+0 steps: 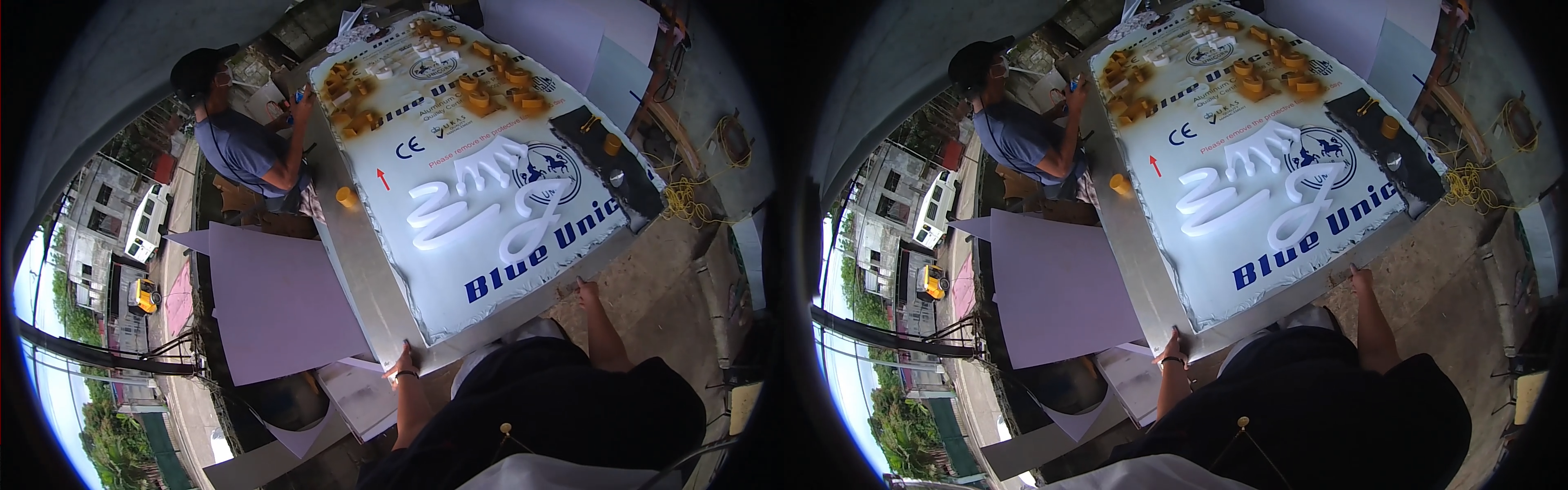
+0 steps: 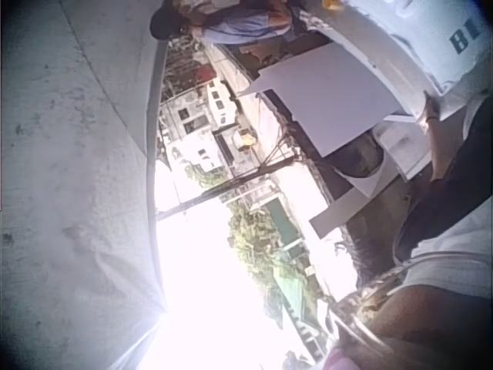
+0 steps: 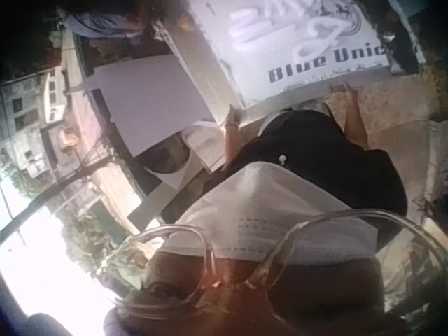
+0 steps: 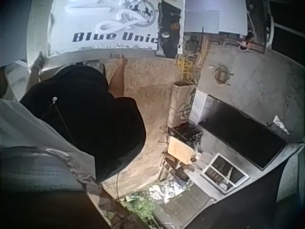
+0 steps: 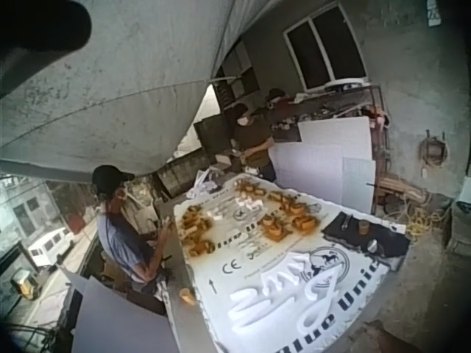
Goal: The recorder prepares and assists with spray painting individual sign letters on an outdoor production table.
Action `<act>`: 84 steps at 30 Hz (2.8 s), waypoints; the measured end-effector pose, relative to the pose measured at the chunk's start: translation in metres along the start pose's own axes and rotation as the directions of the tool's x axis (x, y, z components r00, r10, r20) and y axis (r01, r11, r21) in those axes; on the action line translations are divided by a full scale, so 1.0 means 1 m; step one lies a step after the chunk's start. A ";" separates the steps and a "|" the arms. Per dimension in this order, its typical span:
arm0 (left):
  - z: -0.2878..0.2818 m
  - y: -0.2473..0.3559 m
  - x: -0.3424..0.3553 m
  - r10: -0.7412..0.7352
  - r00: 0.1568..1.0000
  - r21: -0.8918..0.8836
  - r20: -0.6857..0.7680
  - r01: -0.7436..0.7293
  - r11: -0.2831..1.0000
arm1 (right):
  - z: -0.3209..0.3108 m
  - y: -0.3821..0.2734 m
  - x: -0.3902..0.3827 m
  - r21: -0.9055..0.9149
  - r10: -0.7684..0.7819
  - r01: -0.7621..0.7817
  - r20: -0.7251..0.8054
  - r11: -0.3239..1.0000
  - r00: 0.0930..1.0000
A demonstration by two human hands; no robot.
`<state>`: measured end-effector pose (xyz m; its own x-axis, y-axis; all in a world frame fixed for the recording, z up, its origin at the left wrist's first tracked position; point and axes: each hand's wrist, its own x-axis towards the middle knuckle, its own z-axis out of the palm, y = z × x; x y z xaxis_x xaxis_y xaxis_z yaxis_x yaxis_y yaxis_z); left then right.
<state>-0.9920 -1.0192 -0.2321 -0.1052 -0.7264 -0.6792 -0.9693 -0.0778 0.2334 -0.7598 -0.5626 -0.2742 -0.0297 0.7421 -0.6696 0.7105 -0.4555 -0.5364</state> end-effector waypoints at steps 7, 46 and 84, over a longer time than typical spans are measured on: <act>0.011 -0.001 0.023 0.000 0.999 -0.014 0.048 0.001 1.000 | 0.003 0.001 0.001 0.019 0.042 -0.041 -0.035 0.999 0.999; -0.040 0.004 -0.085 0.033 0.974 -0.052 0.222 -0.022 0.998 | 0.001 -0.008 -0.010 -0.022 0.068 -0.068 -0.001 0.997 0.998; 0.012 -0.003 0.013 0.044 0.996 -0.011 0.076 -0.044 0.999 | 0.002 -0.003 -0.005 0.025 0.003 -0.004 0.011 1.000 1.000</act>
<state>-0.9933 -1.0199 -0.2504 -0.1647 -0.6751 -0.7191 -0.9612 -0.0538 0.2707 -0.7633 -0.5659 -0.2708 -0.0351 0.7352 -0.6769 0.6929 -0.4702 -0.5466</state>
